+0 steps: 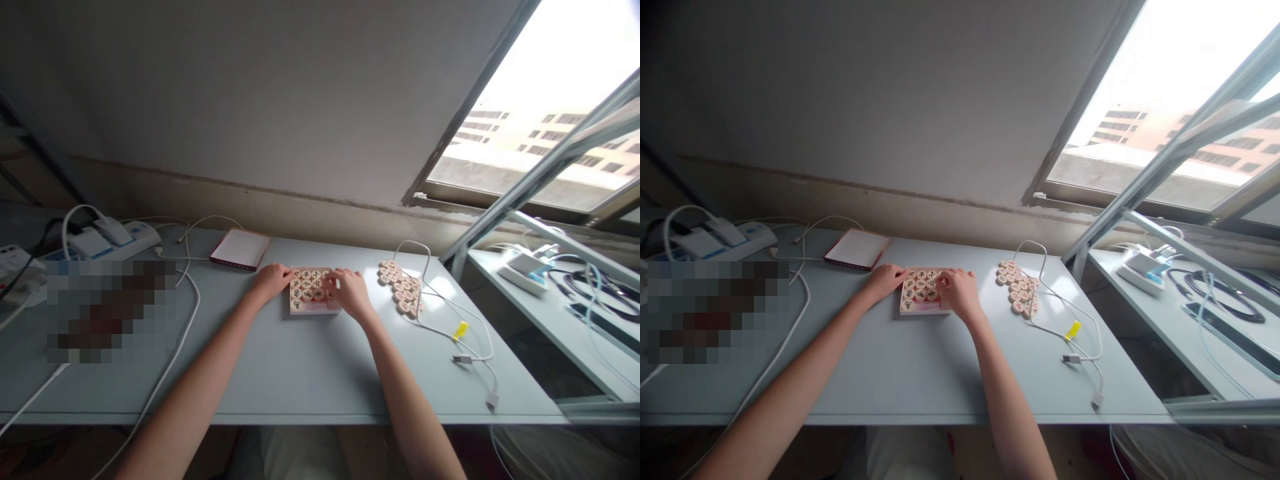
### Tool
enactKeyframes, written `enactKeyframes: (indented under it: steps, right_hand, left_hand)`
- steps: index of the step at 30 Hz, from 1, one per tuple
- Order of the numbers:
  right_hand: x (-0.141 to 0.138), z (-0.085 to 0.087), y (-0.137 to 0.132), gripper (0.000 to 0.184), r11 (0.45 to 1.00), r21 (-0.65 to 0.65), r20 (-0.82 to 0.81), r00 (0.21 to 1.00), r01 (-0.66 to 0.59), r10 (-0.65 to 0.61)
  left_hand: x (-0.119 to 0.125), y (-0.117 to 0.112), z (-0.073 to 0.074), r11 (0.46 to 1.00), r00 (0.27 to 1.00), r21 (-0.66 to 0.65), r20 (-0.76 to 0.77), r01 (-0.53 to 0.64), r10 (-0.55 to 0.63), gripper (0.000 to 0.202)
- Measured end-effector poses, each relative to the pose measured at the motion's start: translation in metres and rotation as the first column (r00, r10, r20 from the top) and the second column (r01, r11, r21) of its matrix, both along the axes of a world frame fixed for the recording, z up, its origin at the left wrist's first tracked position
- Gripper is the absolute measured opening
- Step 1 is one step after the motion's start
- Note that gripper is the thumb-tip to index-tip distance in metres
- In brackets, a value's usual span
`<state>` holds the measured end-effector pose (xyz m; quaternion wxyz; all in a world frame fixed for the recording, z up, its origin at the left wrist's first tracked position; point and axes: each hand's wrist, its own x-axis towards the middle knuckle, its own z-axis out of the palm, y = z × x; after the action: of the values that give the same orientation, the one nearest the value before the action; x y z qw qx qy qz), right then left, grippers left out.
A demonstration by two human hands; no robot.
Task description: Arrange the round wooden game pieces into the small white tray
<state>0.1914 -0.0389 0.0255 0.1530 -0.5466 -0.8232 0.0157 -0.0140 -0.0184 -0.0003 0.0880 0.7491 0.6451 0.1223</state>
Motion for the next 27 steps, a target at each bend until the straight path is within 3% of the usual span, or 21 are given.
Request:
enactKeyframes:
  steps: [1,3,6,8,16,22,27]
  right_hand:
    - [0.012,0.001,0.004,0.024,0.988,0.062,0.035,0.989,0.139,-0.141]
    - [0.036,0.001,0.011,0.022,0.903,0.167,0.105,0.903,0.396,-0.416]
    - [0.066,-0.001,0.016,0.023,0.774,0.146,0.209,0.745,0.616,-0.633]
    - [0.077,-0.003,0.017,0.026,0.744,0.1,0.237,0.71,0.661,-0.663]
    - [0.097,-0.006,0.02,0.026,0.731,0.001,0.187,0.718,0.682,-0.671]
    - [0.105,-0.006,0.019,0.021,0.785,-0.04,0.121,0.783,0.618,-0.61]
    - [0.103,-0.007,0.018,0.016,0.785,-0.044,0.024,0.787,0.617,-0.617]
  left_hand:
    - [0.0,0.0,0.001,1.0,1.0,-0.004,0.001,0.004,-0.004,0.051]
    - [0.0,-0.001,0.001,1.0,1.0,-0.012,0.005,0.006,-0.006,0.051]
    - [0.0,-0.001,0.002,1.0,1.0,-0.013,0.01,0.011,-0.011,0.05]
    - [0.0,0.0,0.001,1.0,1.0,-0.006,0.007,0.02,-0.02,0.05]
    - [-0.002,0.002,-0.003,1.0,1.0,-0.004,0.0,0.017,-0.017,0.049]
    - [-0.002,0.003,-0.003,1.0,1.0,-0.004,0.003,0.02,-0.02,0.049]
    - [-0.002,0.004,-0.005,0.999,0.999,-0.001,0.009,0.035,-0.035,0.049]
